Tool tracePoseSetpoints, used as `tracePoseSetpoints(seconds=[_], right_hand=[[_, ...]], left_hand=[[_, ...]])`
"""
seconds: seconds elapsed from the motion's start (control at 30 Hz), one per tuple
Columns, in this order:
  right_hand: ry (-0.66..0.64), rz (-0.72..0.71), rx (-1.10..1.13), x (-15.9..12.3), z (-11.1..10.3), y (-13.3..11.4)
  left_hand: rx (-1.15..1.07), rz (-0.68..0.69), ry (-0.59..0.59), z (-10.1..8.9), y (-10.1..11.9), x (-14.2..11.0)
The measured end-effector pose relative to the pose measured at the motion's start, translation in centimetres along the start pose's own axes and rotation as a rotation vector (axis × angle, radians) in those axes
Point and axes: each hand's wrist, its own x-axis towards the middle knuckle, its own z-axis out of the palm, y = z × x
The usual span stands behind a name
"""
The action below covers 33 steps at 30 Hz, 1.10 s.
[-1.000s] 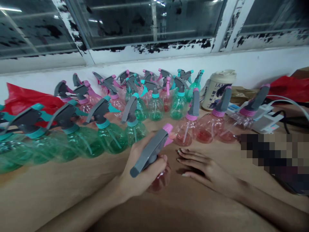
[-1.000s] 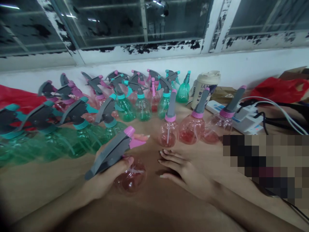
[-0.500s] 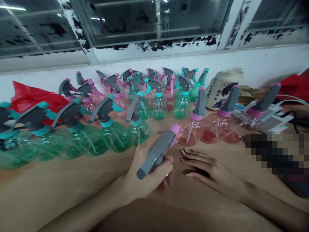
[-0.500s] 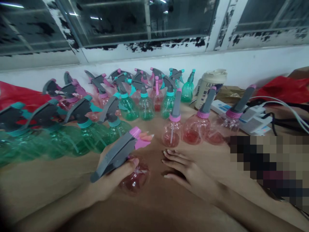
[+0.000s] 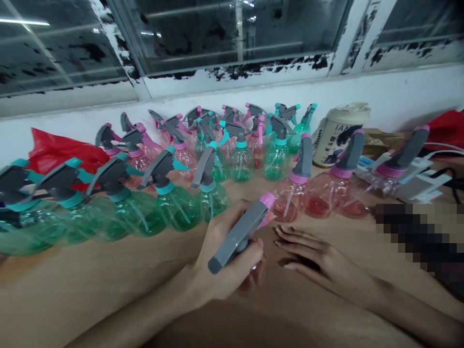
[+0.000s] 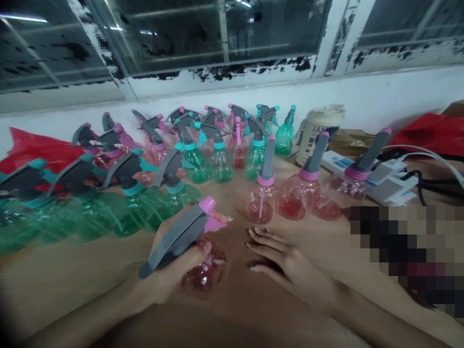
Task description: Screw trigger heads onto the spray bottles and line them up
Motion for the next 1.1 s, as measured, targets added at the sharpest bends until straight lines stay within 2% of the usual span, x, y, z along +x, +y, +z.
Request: tracePoseSetpoints(seconds=[0.17, 0.57, 0.77, 1.0, 1.1], right_hand=[[0.007, 0.005, -0.012, -0.15, 0.04, 0.08], [-0.042, 0.007, -0.019, -0.04, -0.38, -0.18], [-0.02, 0.035, -0.015, -0.06, -0.21, -0.44], [0.022, 0.039, 0.035, -0.17, -0.04, -0.46], [0.021, 0.041, 0.033, -0.17, -0.16, -0.5]], left_hand=[[0.034, 0.038, 0.001, -0.06, 0.0, 0.06], [0.049, -0.018, 0.027, 0.1, -0.26, 0.19], [0.026, 0.027, 0.026, 0.24, -0.25, 0.24], [0.022, -0.054, -0.005, 0.19, 0.02, 0.02], [0.047, -0.053, 0.031, 0.1, 0.37, 0.14]])
